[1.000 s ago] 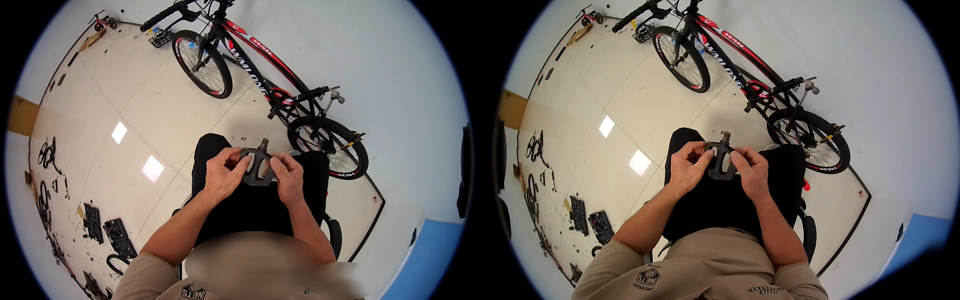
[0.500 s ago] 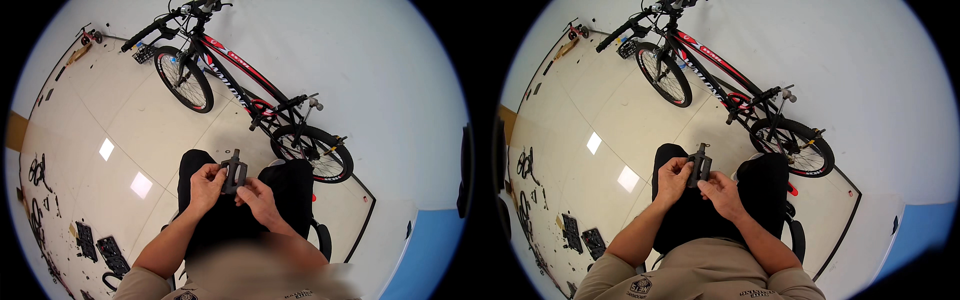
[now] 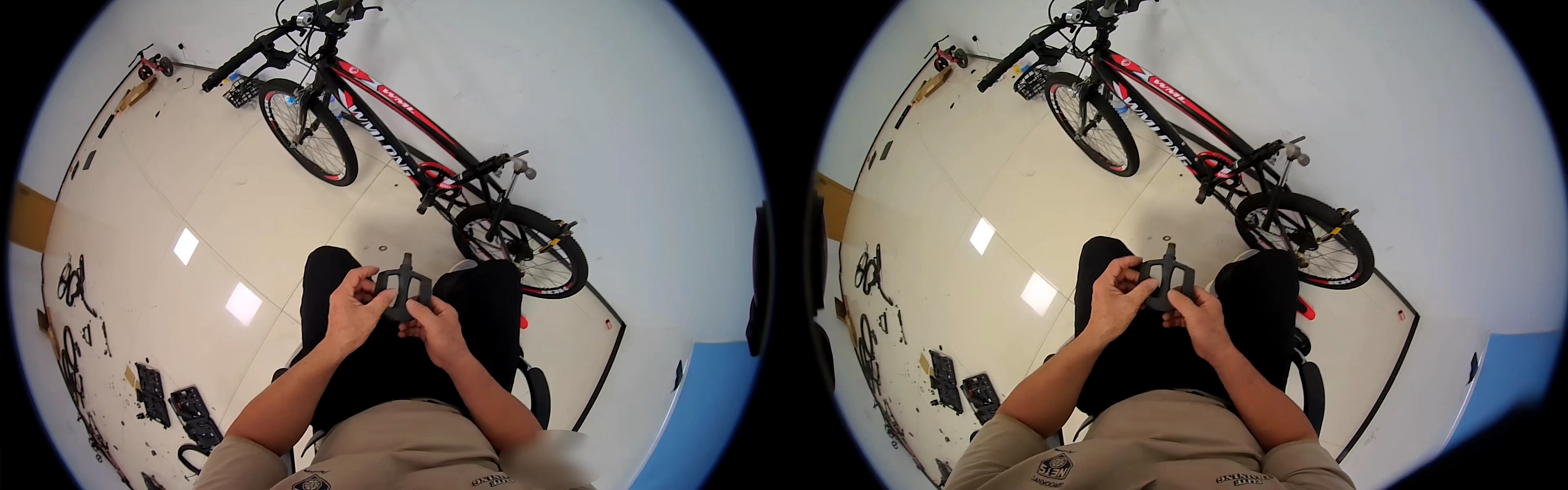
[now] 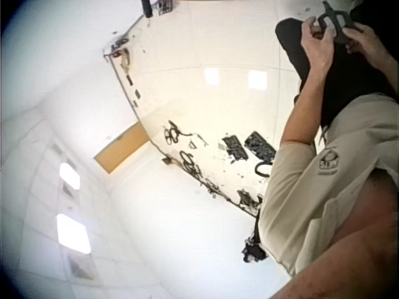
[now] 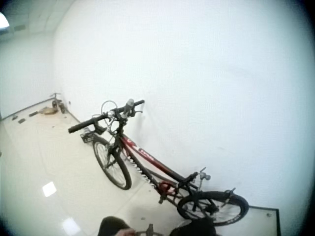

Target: The person sits in a chair and works on a bicycle pedal, using a small tool to adjust the internal mechanism. They repeatedly rotate the pedal and inspect the axle area while seated.

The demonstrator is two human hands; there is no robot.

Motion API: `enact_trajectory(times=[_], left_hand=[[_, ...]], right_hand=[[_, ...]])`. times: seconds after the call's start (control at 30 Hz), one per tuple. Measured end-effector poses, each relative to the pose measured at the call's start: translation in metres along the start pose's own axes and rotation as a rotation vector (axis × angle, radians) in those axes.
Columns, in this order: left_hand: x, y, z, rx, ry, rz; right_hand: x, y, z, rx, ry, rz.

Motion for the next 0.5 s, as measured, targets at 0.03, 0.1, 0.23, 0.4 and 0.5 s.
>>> enact_trajectory(times=[0.03, 0.1, 0.23, 0.4, 0.5], left_hand=[[0.002, -0.002, 0.000, -0.004, -0.018, -0.008], [0.003, -0.004, 0.001, -0.006, -0.056, -0.021], [0.002, -0.005, 0.001, 0.031, -0.025, -0.132], [0.001, -0.004, -0.005, 0.077, -0.070, -0.134], [-0.003, -0.007, 0.002, 0.050, -0.190, -0.123]], right_hand=[[0.006, 0.004, 0.003, 0.018, 0.008, -0.013], [0.013, 0.007, 0.007, 0.048, 0.050, -0.019], [0.020, 0.012, 0.013, 0.016, 0.220, 0.000], [0.020, 0.020, 0.013, -0.203, 0.449, 0.024], [0.022, 0.018, 0.008, -0.210, 0.746, 0.031]])
Point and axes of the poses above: each hand's wrist, its own x-axis towards the middle knuckle, its own y-axis out of the back of the hand, z = x × y, the point moved 3 cm from there along x, towards the middle knuckle, and after that the axes turned 15 degrees about z, right-handed, at the moved point
